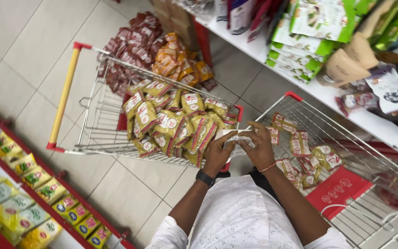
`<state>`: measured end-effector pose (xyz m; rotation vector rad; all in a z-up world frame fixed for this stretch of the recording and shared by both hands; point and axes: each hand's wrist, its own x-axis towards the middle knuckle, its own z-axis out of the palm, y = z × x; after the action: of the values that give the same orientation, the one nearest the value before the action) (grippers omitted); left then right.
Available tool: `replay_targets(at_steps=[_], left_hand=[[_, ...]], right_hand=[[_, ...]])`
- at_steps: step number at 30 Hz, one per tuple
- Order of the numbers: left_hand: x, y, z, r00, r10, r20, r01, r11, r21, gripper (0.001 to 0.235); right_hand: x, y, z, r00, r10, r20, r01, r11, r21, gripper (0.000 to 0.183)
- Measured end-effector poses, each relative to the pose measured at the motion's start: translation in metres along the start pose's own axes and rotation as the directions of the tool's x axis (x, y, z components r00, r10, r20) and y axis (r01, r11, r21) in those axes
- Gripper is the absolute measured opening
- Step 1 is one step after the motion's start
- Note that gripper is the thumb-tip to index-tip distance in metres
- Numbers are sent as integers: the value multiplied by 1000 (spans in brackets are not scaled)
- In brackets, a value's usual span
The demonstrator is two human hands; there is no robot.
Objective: Sorting and checking food packets in a shopping cart against a receipt.
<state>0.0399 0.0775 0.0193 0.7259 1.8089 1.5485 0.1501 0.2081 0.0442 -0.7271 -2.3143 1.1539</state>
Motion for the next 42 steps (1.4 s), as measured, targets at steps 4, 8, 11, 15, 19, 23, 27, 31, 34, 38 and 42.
replay_targets(at_steps=[4, 8, 11, 15, 19, 23, 27, 31, 34, 38, 42], left_hand=[[5, 15, 21, 995, 40, 87, -41, 999, 6, 38], [9, 25, 37, 980, -61, 191, 24, 982, 189, 53], [12, 11, 53, 955, 148, 258, -186, 974, 131, 61], [18, 43, 72, 927, -214, 307, 104, 935, 338, 74], [20, 24, 91, 914, -69, 401, 47, 997, 64, 75], [23, -7, 110, 865, -131, 485, 146, 989, 6, 65], [24, -17, 125, 810, -60, 583, 109, 993, -50, 49], [24, -13, 142, 801, 1, 599, 30, 999, -43, 45], [24, -14, 151, 791, -110, 602, 97, 994, 55, 45], [21, -26, 158, 775, -140, 616, 127, 990, 65, 43], [21, -7, 164, 742, -271, 613, 115, 953, 281, 41]], right_hand=[[-7, 11, -22, 997, -65, -38, 63, 997, -49, 26], [-18, 23, -39, 994, -19, -104, 12, 998, -67, 20], [-26, 33, -52, 991, 50, -124, -54, 998, -33, 18], [-35, 46, -65, 973, 190, -128, -179, 980, 87, 15], [-50, 67, -70, 934, 265, -240, -227, 958, 174, 12], [-57, 73, -81, 877, 333, -347, -259, 935, 244, 14], [-62, 68, -97, 880, 218, -422, -228, 973, 26, 12], [-72, 72, -104, 899, 134, -417, -181, 981, -74, 12], [-77, 76, -109, 893, 172, -415, -207, 977, -42, 15], [-87, 93, -109, 868, 213, -449, -214, 976, 48, 22], [-98, 127, -100, 780, 541, -314, -354, 796, 491, 35]])
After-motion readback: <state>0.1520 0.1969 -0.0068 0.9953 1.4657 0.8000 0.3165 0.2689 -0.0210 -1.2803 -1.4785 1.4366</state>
